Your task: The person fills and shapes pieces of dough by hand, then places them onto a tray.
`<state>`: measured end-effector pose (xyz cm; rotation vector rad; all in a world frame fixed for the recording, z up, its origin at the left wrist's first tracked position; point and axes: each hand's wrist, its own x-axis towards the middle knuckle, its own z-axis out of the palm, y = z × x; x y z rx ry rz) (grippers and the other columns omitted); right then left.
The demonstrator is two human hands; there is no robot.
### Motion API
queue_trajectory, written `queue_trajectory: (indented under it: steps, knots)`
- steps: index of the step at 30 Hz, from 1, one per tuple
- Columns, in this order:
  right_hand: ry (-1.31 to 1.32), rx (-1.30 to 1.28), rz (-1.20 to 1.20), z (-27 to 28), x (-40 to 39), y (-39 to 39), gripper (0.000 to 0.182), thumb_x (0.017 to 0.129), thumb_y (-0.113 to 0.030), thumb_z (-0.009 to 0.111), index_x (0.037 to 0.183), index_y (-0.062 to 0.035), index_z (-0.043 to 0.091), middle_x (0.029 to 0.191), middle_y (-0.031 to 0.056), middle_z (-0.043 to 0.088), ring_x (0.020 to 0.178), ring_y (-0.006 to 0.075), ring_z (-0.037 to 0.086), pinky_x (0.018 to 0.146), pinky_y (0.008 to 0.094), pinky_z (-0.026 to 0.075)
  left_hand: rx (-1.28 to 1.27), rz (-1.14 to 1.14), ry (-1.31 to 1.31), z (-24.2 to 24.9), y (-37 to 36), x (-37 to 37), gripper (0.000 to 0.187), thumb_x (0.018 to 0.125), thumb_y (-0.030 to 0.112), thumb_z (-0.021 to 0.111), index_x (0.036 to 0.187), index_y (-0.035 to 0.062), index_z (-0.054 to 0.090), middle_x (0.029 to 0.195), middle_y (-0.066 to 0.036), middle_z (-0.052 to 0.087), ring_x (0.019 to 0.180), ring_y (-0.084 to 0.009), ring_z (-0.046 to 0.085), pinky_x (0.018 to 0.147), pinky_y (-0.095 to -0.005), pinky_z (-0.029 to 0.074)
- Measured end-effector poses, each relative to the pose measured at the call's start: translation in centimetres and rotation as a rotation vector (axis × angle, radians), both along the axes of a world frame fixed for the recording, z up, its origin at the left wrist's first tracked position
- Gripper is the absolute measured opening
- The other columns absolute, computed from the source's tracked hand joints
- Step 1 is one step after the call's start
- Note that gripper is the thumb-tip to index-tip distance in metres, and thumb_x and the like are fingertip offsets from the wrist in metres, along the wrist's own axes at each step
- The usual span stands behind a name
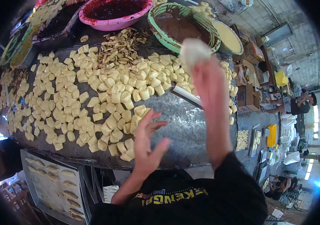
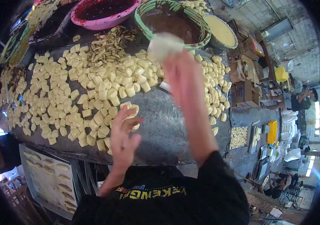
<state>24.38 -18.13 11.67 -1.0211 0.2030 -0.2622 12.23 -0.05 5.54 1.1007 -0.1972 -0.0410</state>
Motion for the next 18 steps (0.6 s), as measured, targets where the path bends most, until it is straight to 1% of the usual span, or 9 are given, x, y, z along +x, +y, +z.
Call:
queue_trajectory:
  steps: [2,3,5,6,8,11,15,17,18]
  knots:
    - [-0.159,-1.167,-0.167,2.2,9.5,-1.4,0.022,0.090,-0.010,0.054,0.093,0.0000,0.073,0.064,0.0013,0.061,0.053,0.0129,0.049,0.053,0.0281,0.042,0.050,0.015,0.105,-1.7,2.7,-0.1,0.051,0.092,0.001,0.059,0.139,-0.0037,0.041,0.130,-0.013,0.054,0.114,-0.0205,0.057,0.103,-0.0340,0.041]
    - [-0.140,-1.543,-0.153,1.0,14.9,-3.2,0.024,0.089,-0.018,0.055,0.092,-0.0012,0.073,0.061,0.0032,0.061,0.054,0.0197,0.054,0.059,0.0349,0.048,0.106,0.031,0.206,-2.2,3.6,-0.4,0.041,0.093,0.001,0.059,0.133,-0.0031,0.048,0.123,-0.012,0.058,0.109,-0.0189,0.059,0.099,-0.0331,0.044]
    - [0.235,-1.867,0.297,-1.8,22.9,-5.5,0.032,0.092,-0.028,0.053,0.092,0.0003,0.069,0.082,0.0074,0.067,0.071,0.0145,0.056,0.067,0.0311,0.044,0.124,0.061,0.243,-2.5,4.6,-0.9,0.033,0.094,0.000,0.058,0.126,-0.0028,0.052,0.118,-0.011,0.060,0.107,-0.0183,0.059,0.098,-0.0321,0.044]
    - [0.226,-1.872,0.301,-3.9,25.2,-6.0,0.032,0.092,-0.028,0.053,0.092,0.0003,0.069,0.082,0.0074,0.067,0.071,0.0145,0.056,0.067,0.0311,0.044,0.151,0.082,0.281,-2.7,5.0,-1.2,0.025,0.095,-0.001,0.056,0.120,-0.0026,0.056,0.113,-0.010,0.062,0.104,-0.0177,0.060,0.096,-0.0312,0.045]
    - [0.521,-1.656,0.690,-7.6,27.9,-6.3,0.040,0.096,-0.034,0.045,0.098,-0.0005,0.067,0.092,0.0092,0.068,0.081,0.0166,0.058,0.073,0.0369,0.045,0.151,0.093,0.293,-3.0,5.4,-1.7,0.022,0.097,0.000,0.055,0.118,-0.0026,0.057,0.110,-0.008,0.063,0.104,-0.0168,0.060,0.095,-0.0308,0.045]
    - [0.516,-1.313,0.579,-8.7,27.4,-4.9,0.044,0.098,-0.035,0.038,0.108,-0.0020,0.065,0.103,0.0093,0.066,0.092,0.0178,0.057,0.079,0.0413,0.044,0.132,0.132,0.338,-3.5,5.7,-2.3,0.021,0.096,0.001,0.052,0.115,-0.0039,0.059,0.104,-0.010,0.064,0.100,-0.0176,0.061,0.096,-0.0319,0.045]
    - [0.550,-1.424,0.550,-7.8,27.7,-5.5,0.042,0.099,-0.035,0.038,0.113,-0.0044,0.063,0.108,0.0069,0.063,0.095,0.0172,0.054,0.081,0.0409,0.043,0.110,0.083,0.346,-4.4,5.9,-1.8,0.020,0.097,0.000,0.055,0.117,-0.0029,0.057,0.111,-0.010,0.064,0.104,-0.0169,0.060,0.096,-0.0304,0.045]
    - [0.540,-1.346,0.534,-8.9,27.5,-6.2,0.052,0.099,-0.035,0.039,0.129,0.0033,0.057,0.137,0.0183,0.057,0.121,0.0274,0.052,0.102,0.0439,0.039,0.143,0.057,0.365,-4.1,5.9,-1.4,0.020,0.098,0.001,0.056,0.117,-0.0029,0.058,0.111,-0.010,0.064,0.105,-0.0173,0.060,0.097,-0.0308,0.045]
    - [0.544,-1.346,0.526,-8.8,27.4,-6.6,0.052,0.099,-0.035,0.039,0.129,0.0033,0.057,0.137,0.0183,0.057,0.121,0.0274,0.052,0.102,0.0439,0.039,0.160,0.041,0.373,-4.0,5.9,-1.1,0.020,0.098,0.002,0.056,0.118,-0.0028,0.058,0.111,-0.010,0.064,0.105,-0.0176,0.060,0.098,-0.0312,0.045]
